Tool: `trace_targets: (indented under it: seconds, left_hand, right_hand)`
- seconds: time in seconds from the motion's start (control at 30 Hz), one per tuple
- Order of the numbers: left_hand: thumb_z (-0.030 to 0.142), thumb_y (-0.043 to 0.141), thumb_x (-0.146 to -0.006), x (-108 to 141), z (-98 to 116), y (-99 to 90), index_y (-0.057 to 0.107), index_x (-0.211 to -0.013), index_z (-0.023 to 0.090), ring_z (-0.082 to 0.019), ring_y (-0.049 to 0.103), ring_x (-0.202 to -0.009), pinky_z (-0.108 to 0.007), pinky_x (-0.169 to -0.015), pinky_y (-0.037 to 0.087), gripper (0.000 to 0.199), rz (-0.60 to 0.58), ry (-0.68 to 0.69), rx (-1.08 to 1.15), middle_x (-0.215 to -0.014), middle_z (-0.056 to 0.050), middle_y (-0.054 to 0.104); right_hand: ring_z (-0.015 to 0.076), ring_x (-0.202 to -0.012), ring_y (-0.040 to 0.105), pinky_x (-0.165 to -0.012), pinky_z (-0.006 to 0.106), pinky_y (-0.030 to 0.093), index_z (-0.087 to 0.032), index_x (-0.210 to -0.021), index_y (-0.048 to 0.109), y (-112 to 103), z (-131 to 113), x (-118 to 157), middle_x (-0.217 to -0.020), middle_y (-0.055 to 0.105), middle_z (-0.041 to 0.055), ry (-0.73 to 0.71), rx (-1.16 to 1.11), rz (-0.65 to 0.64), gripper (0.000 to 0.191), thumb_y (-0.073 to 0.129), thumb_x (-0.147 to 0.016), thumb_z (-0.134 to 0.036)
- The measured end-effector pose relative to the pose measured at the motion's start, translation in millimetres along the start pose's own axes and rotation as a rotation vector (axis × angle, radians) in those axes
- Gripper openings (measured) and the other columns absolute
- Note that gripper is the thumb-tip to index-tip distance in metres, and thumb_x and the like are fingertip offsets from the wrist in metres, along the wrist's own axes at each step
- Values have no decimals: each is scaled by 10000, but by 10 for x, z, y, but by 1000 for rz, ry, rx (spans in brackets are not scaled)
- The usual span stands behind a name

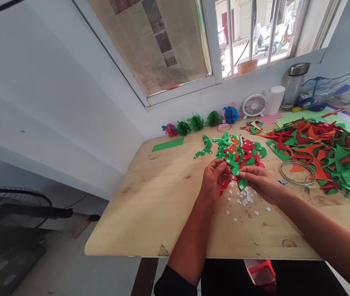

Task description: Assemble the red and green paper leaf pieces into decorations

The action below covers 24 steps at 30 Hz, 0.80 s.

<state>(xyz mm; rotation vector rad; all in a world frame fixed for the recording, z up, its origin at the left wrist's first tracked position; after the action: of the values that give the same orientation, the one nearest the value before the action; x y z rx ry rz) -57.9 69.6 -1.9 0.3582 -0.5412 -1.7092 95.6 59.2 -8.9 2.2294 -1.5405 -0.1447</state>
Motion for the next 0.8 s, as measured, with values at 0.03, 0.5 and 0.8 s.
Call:
trace_targets:
  seconds: [0.03,0.5,0.8]
  left_hand:
    - [372,703,-662,2,-5,-2,556,-794,165,-85,523,-478,-195,-431,358,286,10,-14,-24,-598,28,576]
    - [349,737,-586,-1,-71,56,561,-690,152,-81,517,-436,-210,-458,398,284,156,23,-204,-551,15,608]
    - [387,717,-612,-14,-101,52,576,-737,147,-79,518,-437,-185,-409,353,306,136,-8,-266,-564,13,597]
  right_hand:
    - [93,-594,479,-566,226,369,-169,-692,655,2,-3,-5,-656,591,-6,-13,15,16,213,745,-657,-359]
    - [104,-584,496,-547,235,357,-164,-701,621,-7,27,-48,-647,588,0,-107,267,67,333,635,-713,-497]
    - [83,-481,403,-477,233,280,-171,-610,543,40,-51,-33,-527,511,-40,-129,303,177,370,665,-638,-520]
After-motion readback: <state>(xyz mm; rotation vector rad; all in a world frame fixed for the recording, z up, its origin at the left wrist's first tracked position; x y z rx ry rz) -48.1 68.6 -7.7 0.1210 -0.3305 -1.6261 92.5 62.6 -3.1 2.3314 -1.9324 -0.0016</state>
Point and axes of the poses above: each hand's wrist, its own x-axis away from the middle knuckle, its own y-axis out of the palm, z = x × y, the point moved 1 cm from there along -x, towards the middle knuckle
